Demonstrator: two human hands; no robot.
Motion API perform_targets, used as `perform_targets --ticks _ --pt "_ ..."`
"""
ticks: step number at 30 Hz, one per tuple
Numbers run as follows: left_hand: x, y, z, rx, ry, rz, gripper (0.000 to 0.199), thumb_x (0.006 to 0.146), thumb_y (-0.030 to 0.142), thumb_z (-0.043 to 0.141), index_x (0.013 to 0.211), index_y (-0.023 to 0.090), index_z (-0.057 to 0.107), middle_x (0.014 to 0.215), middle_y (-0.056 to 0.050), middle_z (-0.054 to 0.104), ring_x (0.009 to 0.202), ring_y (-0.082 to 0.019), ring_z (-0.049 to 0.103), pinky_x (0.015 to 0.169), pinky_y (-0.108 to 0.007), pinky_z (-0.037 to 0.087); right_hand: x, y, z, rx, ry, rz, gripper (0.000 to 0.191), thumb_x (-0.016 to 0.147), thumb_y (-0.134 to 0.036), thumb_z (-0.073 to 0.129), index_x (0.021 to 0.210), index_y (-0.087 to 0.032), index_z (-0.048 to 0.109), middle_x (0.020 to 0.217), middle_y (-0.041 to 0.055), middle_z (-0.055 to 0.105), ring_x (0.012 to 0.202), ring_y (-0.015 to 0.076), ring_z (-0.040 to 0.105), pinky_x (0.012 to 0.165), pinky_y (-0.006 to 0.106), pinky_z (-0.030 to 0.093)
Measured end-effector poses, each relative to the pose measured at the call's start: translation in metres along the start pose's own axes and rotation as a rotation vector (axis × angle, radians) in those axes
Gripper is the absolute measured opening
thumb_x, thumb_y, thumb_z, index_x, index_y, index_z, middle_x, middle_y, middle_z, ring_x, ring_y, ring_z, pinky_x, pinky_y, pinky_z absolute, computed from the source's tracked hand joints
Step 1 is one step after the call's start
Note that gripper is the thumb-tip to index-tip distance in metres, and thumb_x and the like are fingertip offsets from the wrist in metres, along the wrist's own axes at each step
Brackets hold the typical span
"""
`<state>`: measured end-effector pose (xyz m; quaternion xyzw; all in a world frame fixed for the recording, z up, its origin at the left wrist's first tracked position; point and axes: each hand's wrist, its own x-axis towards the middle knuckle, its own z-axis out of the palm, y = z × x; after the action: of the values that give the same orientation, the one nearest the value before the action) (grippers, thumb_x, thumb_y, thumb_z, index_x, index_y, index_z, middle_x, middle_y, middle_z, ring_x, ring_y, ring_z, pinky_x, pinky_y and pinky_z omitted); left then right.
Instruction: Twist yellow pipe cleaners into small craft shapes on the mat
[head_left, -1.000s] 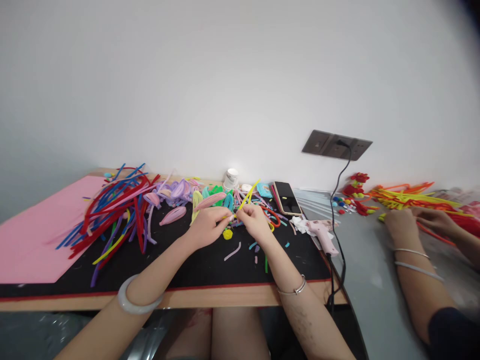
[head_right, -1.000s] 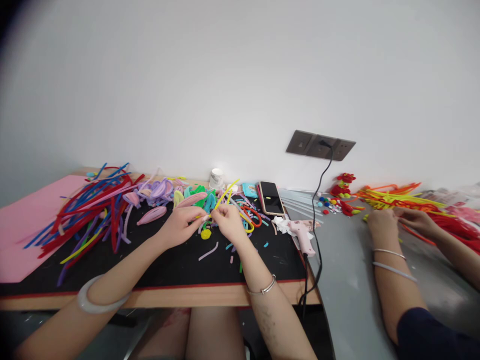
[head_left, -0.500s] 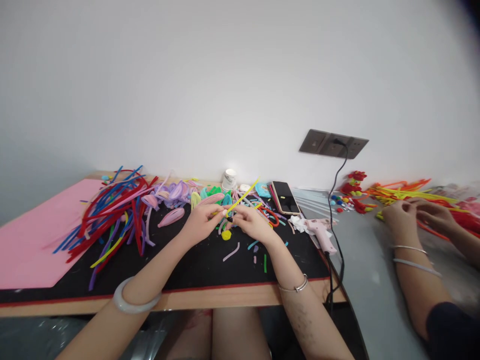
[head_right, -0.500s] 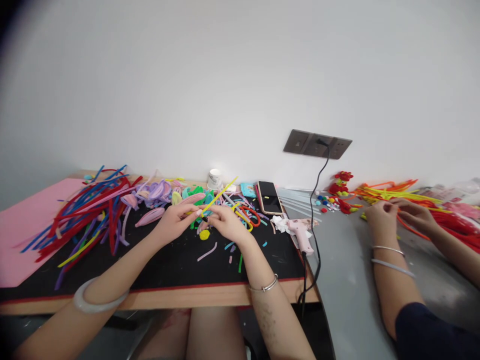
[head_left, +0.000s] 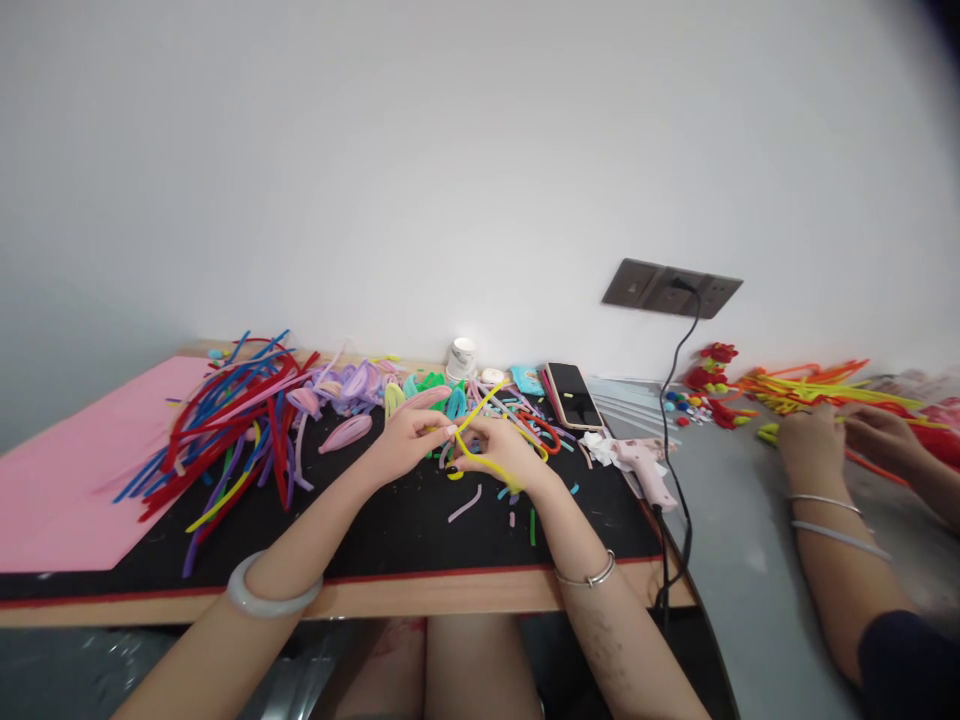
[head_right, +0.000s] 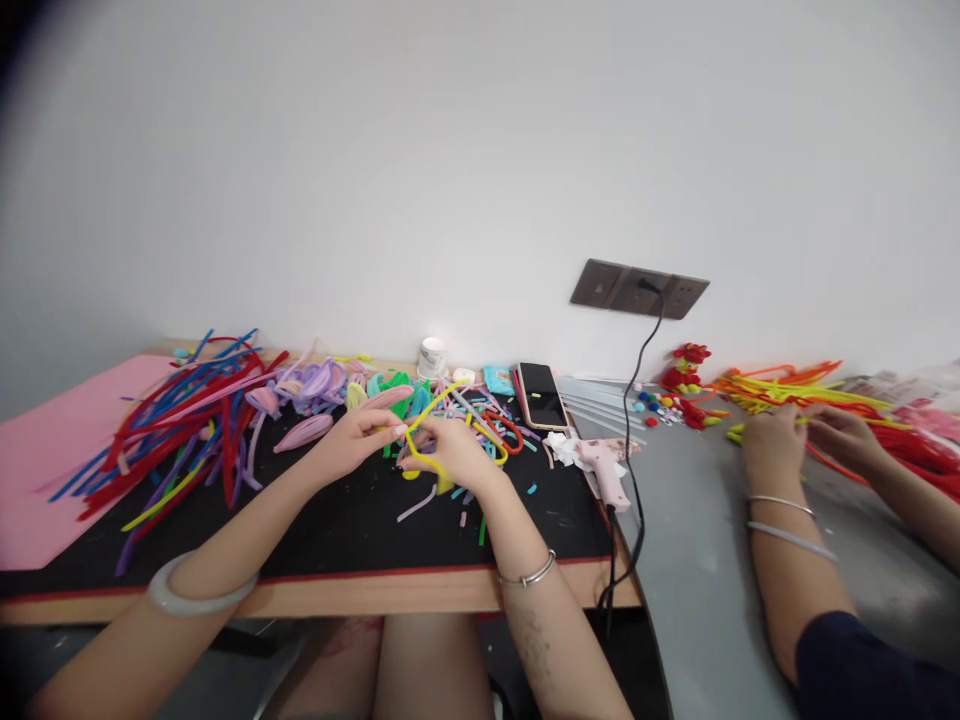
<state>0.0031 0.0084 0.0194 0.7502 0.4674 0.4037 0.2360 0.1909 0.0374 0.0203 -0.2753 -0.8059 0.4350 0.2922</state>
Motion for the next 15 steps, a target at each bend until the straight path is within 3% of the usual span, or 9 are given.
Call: perform_targets --ticks 3,6,9,15 --pt "-0.001 0.001 0.001 -0.136 -0.045 -0.098 0.028 0.078 0.041 0.054 0.07 0.017 0.067 0.078 -0.005 0.062 0.075 -0.018 0.056 0.066 -0.028 0.044 0.001 -0.002 0.0 0.089 0.058 -0.038 0.035 0.062 -0.022 0.072 0.092 -0.017 0.055 0.073 -0.0027 0.054 0.055 0.0071 0.045 0.05 0.019 0.035" --pt "-0.003 0.002 0.003 -0.394 -0.175 -0.247 0.03 0.077 0.043 0.056 0.067 0.015 0.061 0.048 0.004 0.041 0.042 -0.007 0.035 0.042 -0.021 0.025 0.0 -0.006 -0.002 0.119 0.035 -0.03 0.028 0.063 -0.018 0.069 0.085 -0.017 0.052 0.074 -0.0035 0.051 0.05 0.0048 0.037 0.046 0.018 0.03" --pt "-0.004 0.003 0.005 -0.584 -0.261 -0.306 0.03 0.077 0.042 0.058 0.065 0.014 0.056 0.043 0.008 0.028 0.038 -0.004 0.021 0.041 -0.02 0.012 0.0 -0.009 -0.003 0.129 0.024 -0.004 0.02 0.066 -0.019 0.066 0.079 -0.017 0.051 0.072 -0.0027 0.051 0.051 0.0058 0.039 0.047 0.019 0.032" --pt "-0.005 0.001 0.005 -0.612 -0.28 -0.301 0.03 0.077 0.042 0.058 0.066 0.013 0.054 0.044 0.009 0.027 0.04 -0.004 0.021 0.042 -0.021 0.012 -0.003 -0.013 -0.002 0.09 0.042 -0.031 0.015 0.072 -0.027 0.064 0.077 -0.016 0.055 0.071 -0.0006 0.052 0.062 0.0107 0.047 0.058 0.023 0.037"
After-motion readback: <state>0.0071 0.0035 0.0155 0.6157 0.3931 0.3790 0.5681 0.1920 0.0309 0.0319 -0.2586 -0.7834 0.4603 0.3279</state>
